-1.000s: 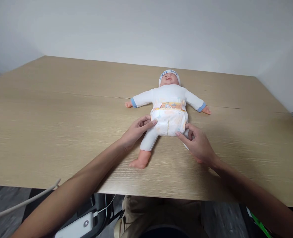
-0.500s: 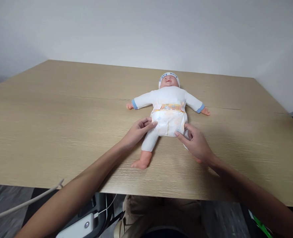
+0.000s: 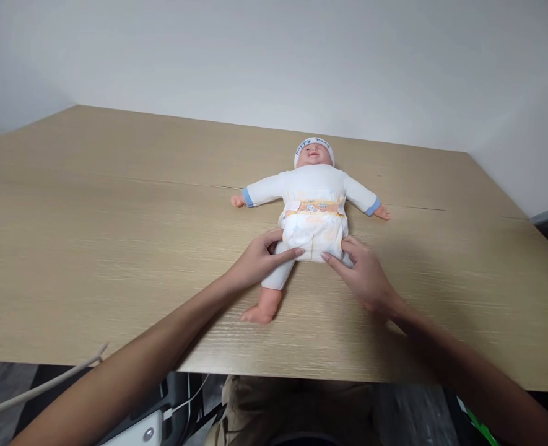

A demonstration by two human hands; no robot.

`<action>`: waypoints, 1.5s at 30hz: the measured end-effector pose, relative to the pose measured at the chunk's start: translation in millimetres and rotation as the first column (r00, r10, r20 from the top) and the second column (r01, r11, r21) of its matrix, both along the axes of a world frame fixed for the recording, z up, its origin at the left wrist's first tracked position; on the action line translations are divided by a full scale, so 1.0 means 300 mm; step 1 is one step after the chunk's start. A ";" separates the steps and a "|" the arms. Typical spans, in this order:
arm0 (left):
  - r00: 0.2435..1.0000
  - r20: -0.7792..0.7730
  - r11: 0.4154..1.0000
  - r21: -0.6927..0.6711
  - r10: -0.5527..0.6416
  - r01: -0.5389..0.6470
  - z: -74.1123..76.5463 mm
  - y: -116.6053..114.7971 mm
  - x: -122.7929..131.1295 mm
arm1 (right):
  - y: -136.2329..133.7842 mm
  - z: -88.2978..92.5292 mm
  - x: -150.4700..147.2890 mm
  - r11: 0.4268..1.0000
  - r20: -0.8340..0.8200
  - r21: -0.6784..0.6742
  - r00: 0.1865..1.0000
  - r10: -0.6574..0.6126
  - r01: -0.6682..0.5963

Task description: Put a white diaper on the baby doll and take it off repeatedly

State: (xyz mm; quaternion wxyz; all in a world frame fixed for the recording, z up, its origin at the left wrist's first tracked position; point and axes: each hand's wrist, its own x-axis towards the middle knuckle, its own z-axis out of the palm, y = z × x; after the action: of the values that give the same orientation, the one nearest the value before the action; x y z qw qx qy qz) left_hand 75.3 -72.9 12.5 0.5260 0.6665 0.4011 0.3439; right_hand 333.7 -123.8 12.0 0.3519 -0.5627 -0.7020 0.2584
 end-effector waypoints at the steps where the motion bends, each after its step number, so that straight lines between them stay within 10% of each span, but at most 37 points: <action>1: 1.000 0.020 1.000 -0.019 -0.003 0.004 -0.002 0.001 0.001 | 0.000 0.004 0.004 1.000 -0.029 -0.016 1.000 0.007 -0.007; 13: 0.989 -0.112 0.989 0.115 0.101 -0.088 -0.007 -0.021 0.026 | 0.007 0.020 0.010 0.994 -0.087 -0.102 0.996 0.026 -0.035; 19: 1.000 -0.022 0.998 -0.056 -0.019 0.017 0.013 0.001 0.013 | 0.006 0.018 0.010 0.991 -0.119 -0.123 0.992 0.030 -0.044; 31: 0.970 0.204 0.956 -0.285 0.130 -0.068 0.005 0.008 -0.001 | -0.020 0.027 -0.009 0.984 -0.176 -0.144 0.975 -0.134 0.109; 45: 0.977 -0.059 0.977 0.062 0.207 -0.203 0.036 0.032 -0.060 | -0.001 -0.014 0.071 0.997 -0.054 0.074 0.998 -0.019 0.023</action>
State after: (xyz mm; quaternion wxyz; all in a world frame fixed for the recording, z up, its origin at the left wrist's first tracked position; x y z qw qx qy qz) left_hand 57.2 -63.4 23.3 0.4556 0.6469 0.4746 0.3856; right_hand 355.0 -124.1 7.8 0.3940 -0.5493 -0.6956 0.2433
